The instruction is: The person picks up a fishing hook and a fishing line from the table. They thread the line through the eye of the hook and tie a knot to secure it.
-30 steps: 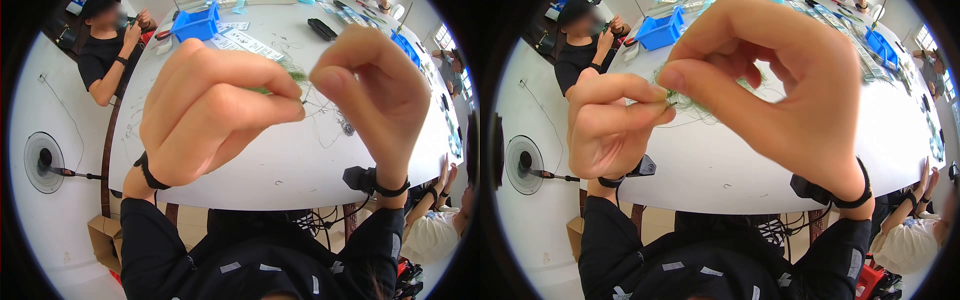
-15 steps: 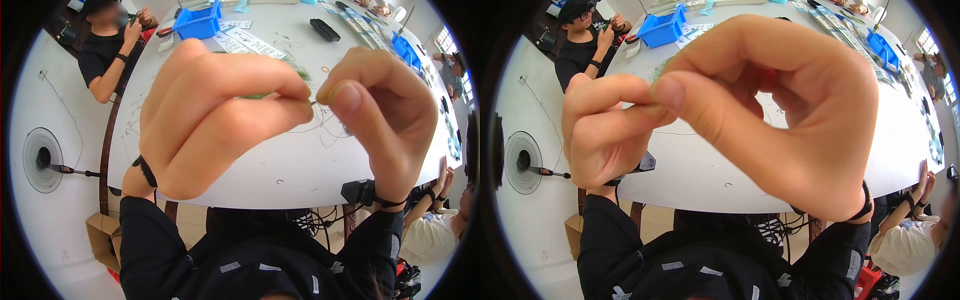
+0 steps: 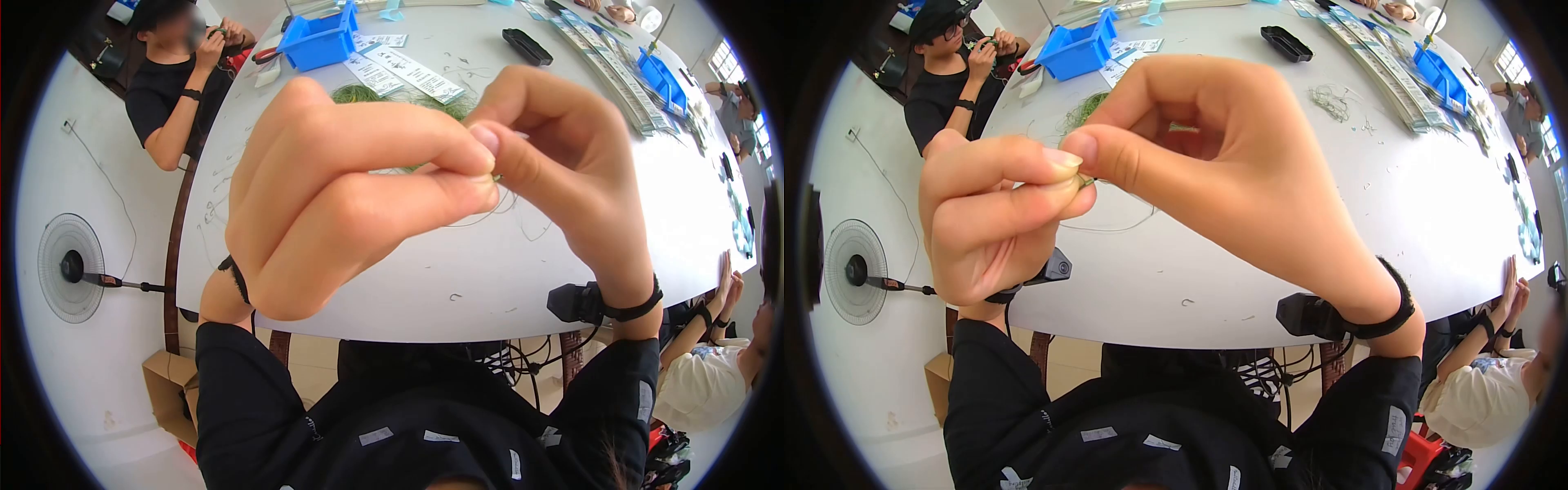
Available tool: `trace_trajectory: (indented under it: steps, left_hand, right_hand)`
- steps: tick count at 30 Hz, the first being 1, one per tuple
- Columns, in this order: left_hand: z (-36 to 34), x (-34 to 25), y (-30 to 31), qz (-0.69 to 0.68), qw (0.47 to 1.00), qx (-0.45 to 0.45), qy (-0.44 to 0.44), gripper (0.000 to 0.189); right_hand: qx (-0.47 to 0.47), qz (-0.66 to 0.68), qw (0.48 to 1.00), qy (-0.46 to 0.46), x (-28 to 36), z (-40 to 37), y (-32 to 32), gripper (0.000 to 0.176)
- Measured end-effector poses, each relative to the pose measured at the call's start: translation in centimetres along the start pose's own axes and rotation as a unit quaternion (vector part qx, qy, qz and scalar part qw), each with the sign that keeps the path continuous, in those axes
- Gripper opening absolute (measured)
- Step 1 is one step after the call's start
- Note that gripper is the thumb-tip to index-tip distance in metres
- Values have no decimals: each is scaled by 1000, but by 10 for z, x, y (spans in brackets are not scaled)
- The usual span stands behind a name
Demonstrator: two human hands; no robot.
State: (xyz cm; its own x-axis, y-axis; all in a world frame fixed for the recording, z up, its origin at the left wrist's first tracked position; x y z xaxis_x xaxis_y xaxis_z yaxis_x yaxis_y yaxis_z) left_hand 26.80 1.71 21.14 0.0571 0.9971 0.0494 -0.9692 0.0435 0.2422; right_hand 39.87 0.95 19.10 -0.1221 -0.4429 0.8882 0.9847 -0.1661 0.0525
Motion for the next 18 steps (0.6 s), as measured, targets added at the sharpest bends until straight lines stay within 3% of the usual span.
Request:
trace_trajectory:
  steps: [5, 8, 11, 15, 18]
  left_hand:
    - [-1, 3, -1, -4, 999, -20, -25, 30]
    - [1, 11, -1, -24, 999, -6, -30, 25]
    - [2, 20, -2, -59, 998, -9, 8, 15]
    - [-5, 34, 0, -125, 980, -31, 149, 11]
    - [-3, 40, 4, -150, 971, -60, 174, 13]
  right_hand:
    - [67, -6, 993, -100, -13, 1, -1, 15]
    - [82, -17, 994, -75, -24, 4, -2, 15]
    - [75, -8, 997, 11, -36, 8, -9, 22]
    - [177, -31, 983, 23, -56, 4, -21, 22]
    - [158, -183, 966, 91, -70, 6, -19, 16]
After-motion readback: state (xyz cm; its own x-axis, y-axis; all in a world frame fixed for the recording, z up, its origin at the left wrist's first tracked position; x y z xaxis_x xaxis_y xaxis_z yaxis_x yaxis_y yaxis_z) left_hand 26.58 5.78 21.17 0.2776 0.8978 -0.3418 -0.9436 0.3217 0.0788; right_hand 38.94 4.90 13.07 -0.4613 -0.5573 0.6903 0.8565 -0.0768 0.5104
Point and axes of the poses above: each hand's wrist, its own z-axis towards the middle knuckle, its own y-axis out of the back of the hand, x = y × z, the point moved 7 cm from there along z, towards the middle knuckle, and after that the axes turned 10 degrees about -x, right-handed, at the moved point
